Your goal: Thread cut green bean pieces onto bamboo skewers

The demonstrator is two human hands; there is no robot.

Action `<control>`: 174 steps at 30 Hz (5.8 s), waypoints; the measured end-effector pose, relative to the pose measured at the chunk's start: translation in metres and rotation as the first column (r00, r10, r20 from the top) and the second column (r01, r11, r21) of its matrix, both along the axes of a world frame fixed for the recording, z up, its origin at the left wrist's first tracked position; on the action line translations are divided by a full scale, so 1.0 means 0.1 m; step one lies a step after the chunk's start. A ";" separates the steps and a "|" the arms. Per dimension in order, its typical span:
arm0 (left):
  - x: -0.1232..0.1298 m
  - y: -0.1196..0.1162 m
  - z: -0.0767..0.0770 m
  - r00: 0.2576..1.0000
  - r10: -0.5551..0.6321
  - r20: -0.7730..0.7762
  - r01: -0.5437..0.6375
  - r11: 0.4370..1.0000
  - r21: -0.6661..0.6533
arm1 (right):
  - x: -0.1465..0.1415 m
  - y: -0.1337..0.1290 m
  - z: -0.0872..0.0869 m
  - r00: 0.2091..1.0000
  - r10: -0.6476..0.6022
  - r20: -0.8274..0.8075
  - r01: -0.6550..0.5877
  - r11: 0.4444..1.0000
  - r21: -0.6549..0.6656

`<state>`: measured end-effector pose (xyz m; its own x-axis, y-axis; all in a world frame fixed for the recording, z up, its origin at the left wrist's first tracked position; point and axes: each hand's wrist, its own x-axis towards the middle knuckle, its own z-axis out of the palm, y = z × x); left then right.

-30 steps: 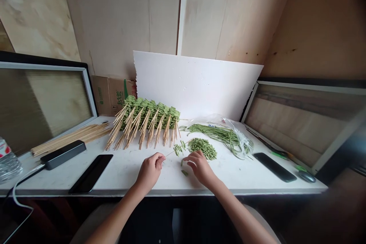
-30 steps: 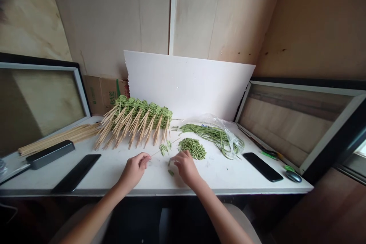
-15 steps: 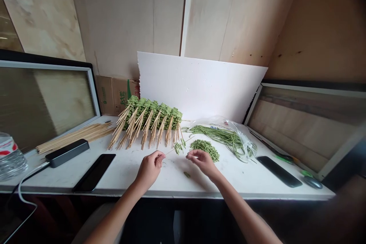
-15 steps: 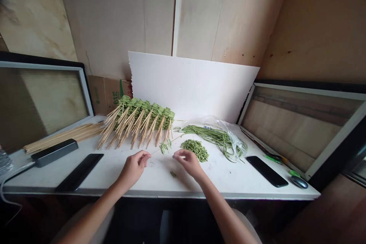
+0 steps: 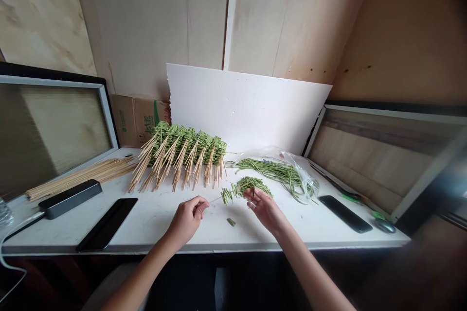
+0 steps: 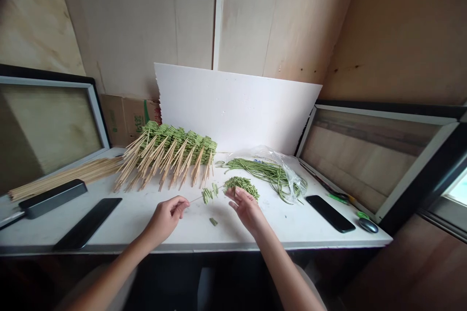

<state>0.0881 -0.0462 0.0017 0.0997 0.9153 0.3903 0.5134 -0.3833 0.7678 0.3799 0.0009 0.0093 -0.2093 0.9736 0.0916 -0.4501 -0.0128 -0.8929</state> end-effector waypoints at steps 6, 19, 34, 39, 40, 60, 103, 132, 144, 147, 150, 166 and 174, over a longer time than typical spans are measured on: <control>0.04 0.00 -0.02 0.999 -0.038 -0.016 0.038 0.999 -0.006 | 0.03 0.02 0.00 0.993 -0.077 -0.091 0.076 0.997 -0.017; 0.05 -0.01 -0.05 0.998 -0.023 -0.057 0.025 0.999 0.023 | -0.02 -0.01 0.04 0.988 -0.153 -0.010 0.154 0.988 0.023; 0.08 -0.04 -0.03 0.990 0.036 -0.139 -0.025 0.996 0.084 | -0.08 -0.06 0.03 0.915 -0.365 0.170 0.325 0.919 0.224; 0.11 -0.06 -0.05 0.988 0.065 -0.137 -0.048 0.992 0.118 | -0.13 -0.08 0.00 0.906 -0.389 0.168 0.350 0.911 0.219; 0.11 -0.06 -0.06 0.988 0.072 -0.135 -0.055 0.991 0.125 | -0.15 -0.09 -0.01 0.903 -0.397 0.163 0.362 0.908 0.210; 0.05 0.00 -0.06 0.984 0.162 -0.076 -0.155 0.984 0.093 | -0.30 -0.28 -0.02 0.636 -0.375 0.674 0.026 0.884 0.467; 0.12 -0.04 -0.04 0.999 0.019 -0.049 -0.018 1.000 0.024 | 0.02 -0.06 0.08 0.988 -0.148 0.042 0.148 0.989 -0.015; 0.12 -0.06 -0.06 0.997 0.046 -0.064 -0.041 0.996 0.084 | -0.04 -0.09 0.05 0.987 -0.158 0.033 0.157 0.987 0.039; 0.19 -0.07 -0.10 0.997 0.042 -0.058 -0.034 0.991 0.129 | -0.22 -0.18 0.03 0.977 -0.199 0.072 0.199 0.980 0.010; 0.23 -0.10 -0.07 0.998 0.051 -0.041 -0.046 0.991 0.123 | -0.29 -0.17 -0.01 0.966 -0.247 0.074 0.249 0.968 -0.018; 0.23 -0.12 -0.02 0.998 0.063 -0.022 -0.061 0.992 0.109 | -0.29 -0.16 -0.02 0.960 -0.264 0.097 0.264 0.964 0.012; 0.17 -0.08 -0.02 0.996 0.085 -0.014 -0.084 0.993 0.083 | -0.19 -0.17 0.12 0.972 -0.234 0.038 0.234 0.972 0.003; 0.16 -0.08 -0.01 0.998 0.058 -0.010 -0.058 0.996 0.065 | -0.09 -0.11 0.10 0.959 -0.277 0.062 0.274 0.960 0.049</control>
<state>0.1044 -0.0547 0.0005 0.0521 0.8925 0.4480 0.5451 -0.4013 0.7361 0.3712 -0.0104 0.0196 0.0594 0.9902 0.1262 -0.3697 0.1393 -0.9187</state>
